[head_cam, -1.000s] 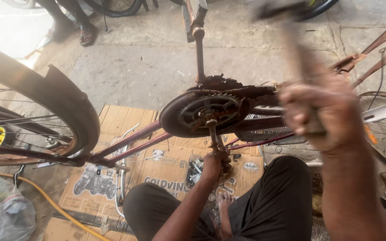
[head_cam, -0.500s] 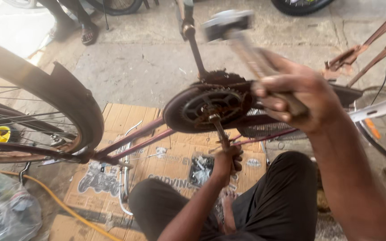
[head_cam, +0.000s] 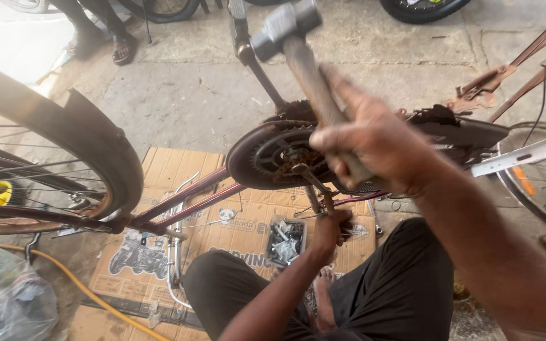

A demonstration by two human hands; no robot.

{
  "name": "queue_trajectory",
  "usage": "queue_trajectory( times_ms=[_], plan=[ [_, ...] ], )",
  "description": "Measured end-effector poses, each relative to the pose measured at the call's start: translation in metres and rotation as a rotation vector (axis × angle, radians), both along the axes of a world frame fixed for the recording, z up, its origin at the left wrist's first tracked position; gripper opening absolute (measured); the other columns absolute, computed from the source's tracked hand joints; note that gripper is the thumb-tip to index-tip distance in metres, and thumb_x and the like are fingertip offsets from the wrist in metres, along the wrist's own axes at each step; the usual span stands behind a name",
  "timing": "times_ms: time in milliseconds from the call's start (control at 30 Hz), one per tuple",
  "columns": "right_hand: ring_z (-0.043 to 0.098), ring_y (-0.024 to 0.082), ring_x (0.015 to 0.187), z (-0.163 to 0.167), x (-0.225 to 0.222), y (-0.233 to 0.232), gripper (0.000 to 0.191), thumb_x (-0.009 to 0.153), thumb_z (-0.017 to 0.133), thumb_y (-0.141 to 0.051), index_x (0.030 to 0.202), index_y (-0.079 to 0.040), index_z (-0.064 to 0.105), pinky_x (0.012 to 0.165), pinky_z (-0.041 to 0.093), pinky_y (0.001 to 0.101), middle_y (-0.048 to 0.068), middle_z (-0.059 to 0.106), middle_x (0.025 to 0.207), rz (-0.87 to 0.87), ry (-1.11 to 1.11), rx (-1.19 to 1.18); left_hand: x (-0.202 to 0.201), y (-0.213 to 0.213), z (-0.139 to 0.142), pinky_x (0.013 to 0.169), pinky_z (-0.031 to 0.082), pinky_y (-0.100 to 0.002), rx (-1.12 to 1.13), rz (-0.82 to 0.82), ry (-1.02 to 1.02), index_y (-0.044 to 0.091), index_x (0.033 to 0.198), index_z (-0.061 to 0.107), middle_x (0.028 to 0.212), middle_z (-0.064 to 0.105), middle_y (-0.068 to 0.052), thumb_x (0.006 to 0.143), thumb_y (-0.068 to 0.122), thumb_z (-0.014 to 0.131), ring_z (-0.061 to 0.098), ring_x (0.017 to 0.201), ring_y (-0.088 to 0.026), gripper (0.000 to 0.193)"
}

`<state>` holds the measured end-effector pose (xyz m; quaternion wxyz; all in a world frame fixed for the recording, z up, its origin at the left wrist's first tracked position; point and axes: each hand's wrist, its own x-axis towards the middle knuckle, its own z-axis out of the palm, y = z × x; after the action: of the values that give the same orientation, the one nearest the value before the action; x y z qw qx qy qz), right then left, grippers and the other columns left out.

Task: The person applies lubricant to the bicycle's crankset and chain area, then uses a hammer and wrench to adjust and secure the crank arm. The person repeatedly strikes the crank arm with a hammer while holding it in place with a wrench.

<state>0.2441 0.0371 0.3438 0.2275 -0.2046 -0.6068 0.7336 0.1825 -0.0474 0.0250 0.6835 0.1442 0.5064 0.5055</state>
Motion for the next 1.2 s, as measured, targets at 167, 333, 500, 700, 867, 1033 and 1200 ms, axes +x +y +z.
queue_trajectory(
  times_ms=[167, 333, 500, 700, 867, 1033, 1200],
  plan=[
    [0.062, 0.012, 0.054, 0.027, 0.039, -0.002, 0.087, 0.096, 0.063, 0.002, 0.171, 0.004, 0.017, 0.038, 0.054, 0.0231, 0.014, 0.067, 0.083, -0.091, 0.249, 0.007, 0.007, -0.001, 0.001, 0.049, 0.045, -0.030, 0.025, -0.008, -0.137, 0.005, 0.087, 0.061, 0.070, 0.060, -0.006, 0.098, 0.025, 0.062, 0.056, 0.054, -0.015, 0.022],
    [0.063, 0.012, 0.065, 0.021, 0.045, -0.023, 0.079, 0.108, 0.062, 0.000, 0.174, -0.002, 0.017, 0.049, 0.057, 0.0262, 0.011, 0.064, 0.093, -0.518, 0.302, 0.419, 0.004, 0.007, 0.000, 0.046, 0.043, -0.030, 0.082, 0.028, -0.150, 0.004, 0.089, 0.061, 0.071, 0.061, -0.007, 0.097, 0.020, 0.062, 0.057, 0.053, -0.015, 0.019],
    [0.062, 0.013, 0.057, 0.003, -0.019, -0.008, 0.084, 0.095, 0.061, 0.001, 0.164, 0.001, 0.014, 0.043, 0.058, 0.0263, 0.018, 0.070, 0.097, -0.354, -0.185, 0.314, 0.006, 0.006, 0.007, 0.047, 0.045, -0.031, 0.037, 0.037, -0.149, 0.004, 0.089, 0.065, 0.072, 0.065, -0.007, 0.095, 0.021, 0.062, 0.059, 0.054, -0.016, 0.019],
    [0.064, 0.013, 0.056, 0.009, 0.014, 0.017, 0.084, 0.097, 0.065, -0.002, 0.162, 0.018, 0.015, 0.041, 0.055, 0.0233, 0.018, 0.066, 0.085, 0.047, 0.208, -0.194, 0.011, 0.007, 0.006, 0.056, 0.051, -0.032, 0.054, -0.043, -0.171, 0.003, 0.091, 0.065, 0.075, 0.065, -0.006, 0.098, 0.026, 0.064, 0.060, 0.059, -0.016, 0.023],
    [0.065, 0.006, 0.056, 0.002, 0.024, 0.012, 0.090, 0.095, 0.070, 0.001, 0.166, 0.003, 0.016, 0.042, 0.057, 0.0188, 0.008, 0.066, 0.082, -0.354, 0.182, 0.215, 0.012, 0.012, 0.002, 0.054, 0.047, -0.034, 0.118, -0.011, -0.165, 0.002, 0.090, 0.061, 0.075, 0.063, -0.008, 0.098, 0.020, 0.067, 0.059, 0.061, -0.017, 0.021],
    [0.057, 0.013, 0.048, 0.011, -0.025, -0.003, 0.096, 0.091, 0.070, 0.000, 0.168, -0.007, 0.012, 0.039, 0.054, 0.0260, 0.021, 0.061, 0.079, -0.212, -0.337, 0.241, 0.013, 0.018, 0.005, 0.055, 0.051, -0.033, 0.088, -0.044, -0.190, 0.003, 0.091, 0.064, 0.075, 0.064, -0.007, 0.097, 0.023, 0.064, 0.061, 0.060, -0.017, 0.022],
    [0.061, 0.010, 0.056, 0.012, 0.007, 0.016, 0.095, 0.092, 0.065, 0.001, 0.172, 0.003, 0.014, 0.043, 0.054, 0.0225, 0.018, 0.066, 0.092, -0.194, 0.061, -0.066, 0.014, 0.016, 0.003, 0.057, 0.053, -0.033, 0.093, -0.112, -0.165, 0.002, 0.092, 0.065, 0.076, 0.065, -0.008, 0.098, 0.025, 0.062, 0.061, 0.061, -0.017, 0.024]
  ],
)
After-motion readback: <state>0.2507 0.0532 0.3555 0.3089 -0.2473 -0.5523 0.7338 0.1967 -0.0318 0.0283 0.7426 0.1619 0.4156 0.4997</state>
